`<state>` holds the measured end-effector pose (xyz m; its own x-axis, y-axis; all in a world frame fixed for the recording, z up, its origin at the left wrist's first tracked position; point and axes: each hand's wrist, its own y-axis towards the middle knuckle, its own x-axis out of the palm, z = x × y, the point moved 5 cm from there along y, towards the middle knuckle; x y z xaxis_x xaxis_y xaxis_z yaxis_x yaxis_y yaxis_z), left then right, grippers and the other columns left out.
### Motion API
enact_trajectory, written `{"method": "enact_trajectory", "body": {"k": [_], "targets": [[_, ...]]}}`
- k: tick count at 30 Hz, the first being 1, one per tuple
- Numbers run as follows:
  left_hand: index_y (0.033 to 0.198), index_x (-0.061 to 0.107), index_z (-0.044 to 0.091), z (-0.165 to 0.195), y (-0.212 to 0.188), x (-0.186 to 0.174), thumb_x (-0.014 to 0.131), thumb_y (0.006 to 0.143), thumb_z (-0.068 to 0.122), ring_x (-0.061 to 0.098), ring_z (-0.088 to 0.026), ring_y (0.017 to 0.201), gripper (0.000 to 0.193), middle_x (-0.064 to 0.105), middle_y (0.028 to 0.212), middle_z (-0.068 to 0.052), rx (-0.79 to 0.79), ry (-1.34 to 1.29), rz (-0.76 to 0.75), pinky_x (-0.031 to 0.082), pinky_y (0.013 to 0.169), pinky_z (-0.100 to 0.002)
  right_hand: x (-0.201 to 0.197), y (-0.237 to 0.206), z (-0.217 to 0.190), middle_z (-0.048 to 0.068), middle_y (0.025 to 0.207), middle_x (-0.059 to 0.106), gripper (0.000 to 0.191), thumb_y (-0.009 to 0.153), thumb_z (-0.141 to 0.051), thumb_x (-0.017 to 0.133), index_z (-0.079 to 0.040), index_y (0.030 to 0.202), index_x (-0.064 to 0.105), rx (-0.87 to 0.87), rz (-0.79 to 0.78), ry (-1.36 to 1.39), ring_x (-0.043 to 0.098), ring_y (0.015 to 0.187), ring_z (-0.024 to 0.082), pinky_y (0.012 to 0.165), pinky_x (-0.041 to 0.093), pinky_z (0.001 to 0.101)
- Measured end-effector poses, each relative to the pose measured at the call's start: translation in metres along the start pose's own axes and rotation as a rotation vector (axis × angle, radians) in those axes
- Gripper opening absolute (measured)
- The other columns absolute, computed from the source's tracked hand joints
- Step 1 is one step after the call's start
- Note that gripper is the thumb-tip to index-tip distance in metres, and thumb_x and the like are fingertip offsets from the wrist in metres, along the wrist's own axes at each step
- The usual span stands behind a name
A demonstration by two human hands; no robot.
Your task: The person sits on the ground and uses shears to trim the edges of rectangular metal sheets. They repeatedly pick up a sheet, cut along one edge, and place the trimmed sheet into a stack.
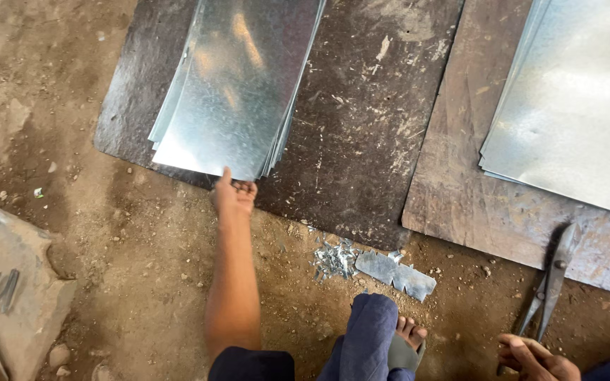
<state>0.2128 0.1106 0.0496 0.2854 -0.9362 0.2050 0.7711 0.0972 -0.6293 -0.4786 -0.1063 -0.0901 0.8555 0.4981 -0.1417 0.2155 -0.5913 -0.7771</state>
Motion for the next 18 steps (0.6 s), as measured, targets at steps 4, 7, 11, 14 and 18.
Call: {"method": "enact_trajectory", "body": {"k": [4,7,11,14,18], "targets": [[0.108,0.060,0.001,0.035,-0.005,0.035,0.064,0.100,0.029,0.058,-0.018,0.070,0.030,0.062,0.092,-0.010,0.092,0.055,-0.119,0.049,0.058,-0.032,-0.022,0.005,-0.003,0.027,0.107,0.078,0.036,0.106,-0.021,0.057,0.007,0.125,0.072,0.057,-0.006,-0.127,0.075,0.102,0.034,0.092,0.059,0.0439],[0.107,0.057,0.006,0.013,-0.045,0.068,0.066,0.094,0.013,0.061,-0.016,0.072,0.018,0.061,0.090,-0.005,0.250,-0.002,-0.375,0.051,0.054,-0.031,-0.007,-0.003,-0.030,0.027,0.107,0.078,0.035,0.102,-0.015,0.061,0.013,0.120,0.073,-0.094,-0.013,-0.057,0.074,0.102,0.036,0.090,0.060,0.0471],[0.082,0.058,0.010,-0.131,-0.139,0.064,0.067,0.089,0.017,0.064,-0.023,0.074,0.013,0.055,0.084,-0.006,-0.021,0.059,-0.647,0.055,0.063,-0.034,0.058,-0.015,-0.077,0.026,0.105,0.076,0.038,0.104,-0.022,0.058,0.009,0.121,0.073,-0.152,-0.039,-0.065,0.073,0.098,0.033,0.091,0.057,0.0442],[0.083,0.065,0.002,-0.227,-0.192,0.026,0.063,0.099,0.023,0.066,-0.018,0.069,0.027,0.071,0.077,-0.012,-0.294,0.257,-0.650,0.056,0.067,-0.029,0.120,-0.003,-0.112,0.024,0.108,0.073,0.043,0.107,-0.027,0.052,0.011,0.119,0.070,-0.064,-0.146,0.111,0.069,0.095,0.031,0.088,0.054,0.0448],[0.098,0.069,0.004,-0.266,-0.210,-0.017,0.069,0.100,0.019,0.067,-0.026,0.073,0.015,0.069,0.085,-0.012,-0.363,0.119,-0.628,0.055,0.072,-0.043,0.180,0.016,-0.140,0.023,0.109,0.070,0.054,0.110,-0.041,0.045,0.010,0.114,0.060,0.011,-0.358,0.367,0.069,0.093,0.031,0.086,0.056,0.0450]]}}
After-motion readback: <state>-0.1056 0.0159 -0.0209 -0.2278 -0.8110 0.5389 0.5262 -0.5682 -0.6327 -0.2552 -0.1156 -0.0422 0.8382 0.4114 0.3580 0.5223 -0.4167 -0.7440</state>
